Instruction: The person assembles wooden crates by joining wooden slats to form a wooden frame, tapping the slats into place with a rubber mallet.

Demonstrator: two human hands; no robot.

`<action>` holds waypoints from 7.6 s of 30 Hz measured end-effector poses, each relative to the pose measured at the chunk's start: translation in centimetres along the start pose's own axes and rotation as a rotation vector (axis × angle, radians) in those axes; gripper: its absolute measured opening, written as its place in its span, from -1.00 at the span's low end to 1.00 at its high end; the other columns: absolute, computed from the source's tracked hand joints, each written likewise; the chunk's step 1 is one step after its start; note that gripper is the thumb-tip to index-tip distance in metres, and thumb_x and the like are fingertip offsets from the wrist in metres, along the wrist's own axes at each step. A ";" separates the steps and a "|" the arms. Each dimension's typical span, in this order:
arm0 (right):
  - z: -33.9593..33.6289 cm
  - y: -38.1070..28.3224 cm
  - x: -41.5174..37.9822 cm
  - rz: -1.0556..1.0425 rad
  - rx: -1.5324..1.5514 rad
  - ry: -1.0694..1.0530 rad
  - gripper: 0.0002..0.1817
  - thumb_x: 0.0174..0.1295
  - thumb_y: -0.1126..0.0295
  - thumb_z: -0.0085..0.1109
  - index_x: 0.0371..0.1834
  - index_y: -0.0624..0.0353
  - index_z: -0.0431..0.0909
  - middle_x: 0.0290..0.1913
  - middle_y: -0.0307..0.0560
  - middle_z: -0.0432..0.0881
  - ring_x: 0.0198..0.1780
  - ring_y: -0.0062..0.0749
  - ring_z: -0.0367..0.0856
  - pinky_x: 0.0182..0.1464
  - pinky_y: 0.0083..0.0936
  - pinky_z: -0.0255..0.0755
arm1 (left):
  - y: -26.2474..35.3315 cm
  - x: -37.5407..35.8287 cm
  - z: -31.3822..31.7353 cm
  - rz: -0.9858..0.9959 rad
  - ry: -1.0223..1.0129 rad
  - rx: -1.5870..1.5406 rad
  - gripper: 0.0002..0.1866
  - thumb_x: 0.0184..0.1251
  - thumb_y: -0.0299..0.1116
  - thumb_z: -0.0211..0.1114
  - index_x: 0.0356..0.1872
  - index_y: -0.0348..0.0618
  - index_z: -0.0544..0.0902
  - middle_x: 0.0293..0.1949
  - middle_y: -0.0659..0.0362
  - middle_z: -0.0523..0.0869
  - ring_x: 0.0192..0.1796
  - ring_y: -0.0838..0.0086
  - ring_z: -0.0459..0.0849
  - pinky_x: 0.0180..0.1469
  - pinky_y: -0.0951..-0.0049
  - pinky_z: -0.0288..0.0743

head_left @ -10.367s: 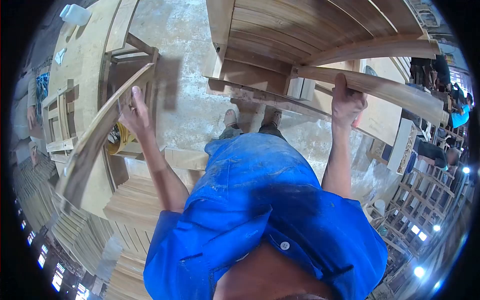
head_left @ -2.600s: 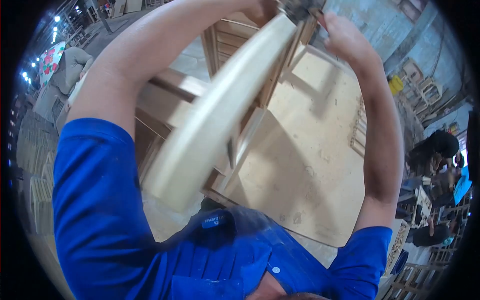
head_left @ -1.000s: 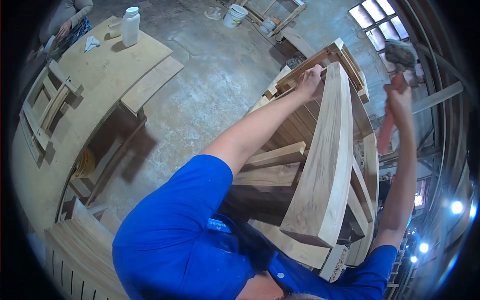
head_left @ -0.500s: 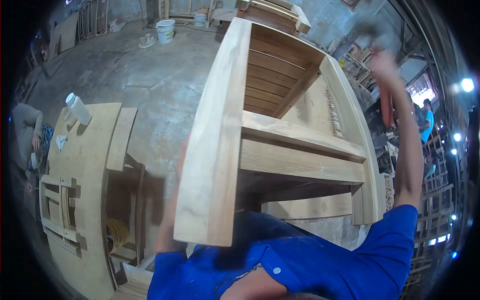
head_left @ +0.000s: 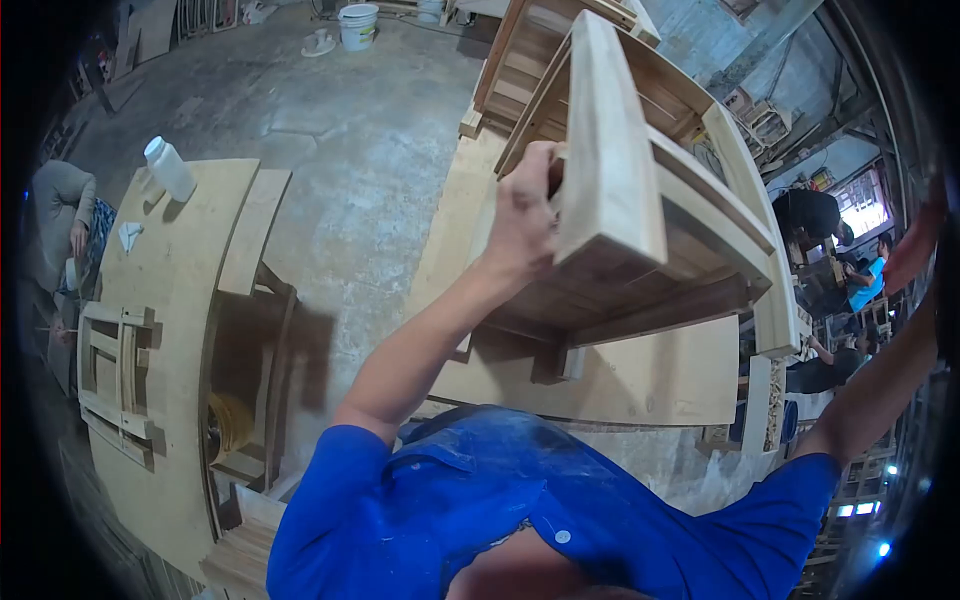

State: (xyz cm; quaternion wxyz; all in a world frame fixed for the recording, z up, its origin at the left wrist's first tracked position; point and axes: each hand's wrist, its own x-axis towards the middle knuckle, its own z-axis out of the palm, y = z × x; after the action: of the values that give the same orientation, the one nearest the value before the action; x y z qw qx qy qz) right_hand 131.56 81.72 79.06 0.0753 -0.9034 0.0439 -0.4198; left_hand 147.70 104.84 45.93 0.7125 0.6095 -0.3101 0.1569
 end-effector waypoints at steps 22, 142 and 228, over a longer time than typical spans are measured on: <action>8.3 -5.6 -17.1 0.263 0.307 -0.571 -0.47 0.14 0.46 0.35 0.21 0.31 0.47 -0.16 -0.08 0.57 -0.09 -0.40 0.55 0.04 -0.47 0.44 | -0.7 0.0 0.0 0.017 0.014 -0.078 -0.53 0.01 -0.34 0.43 -0.04 -0.27 0.52 -0.29 -0.01 0.62 -0.23 0.19 0.66 -0.12 0.27 0.55; 13.2 41.8 -54.4 0.580 0.272 -0.327 -0.06 0.01 -0.03 0.45 0.40 0.27 0.28 0.18 0.28 0.44 0.28 0.23 0.36 0.26 0.03 0.29 | -0.6 -24.6 23.5 -0.204 0.640 0.232 -0.46 0.24 -0.46 0.38 0.16 -0.59 0.44 0.06 -0.12 0.59 0.05 0.28 0.61 0.15 0.31 0.55; -20.9 110.5 -96.8 1.831 0.458 -1.174 -0.37 0.30 -0.20 -0.01 0.07 0.14 0.62 -0.14 0.10 0.70 -0.19 -0.06 0.72 -0.18 0.03 0.66 | -12.3 -42.6 95.8 -0.008 -0.350 1.353 -0.11 0.42 0.19 0.12 0.59 -0.10 0.07 0.59 -0.05 0.09 0.48 -0.13 0.24 0.46 -0.11 0.11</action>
State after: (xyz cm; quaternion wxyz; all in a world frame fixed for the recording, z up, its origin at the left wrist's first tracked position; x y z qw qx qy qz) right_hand 51.48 -15.36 0.46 0.5309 -0.5530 0.5734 0.2892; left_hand 98.79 16.30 15.72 0.1166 0.9368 -0.2521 0.2126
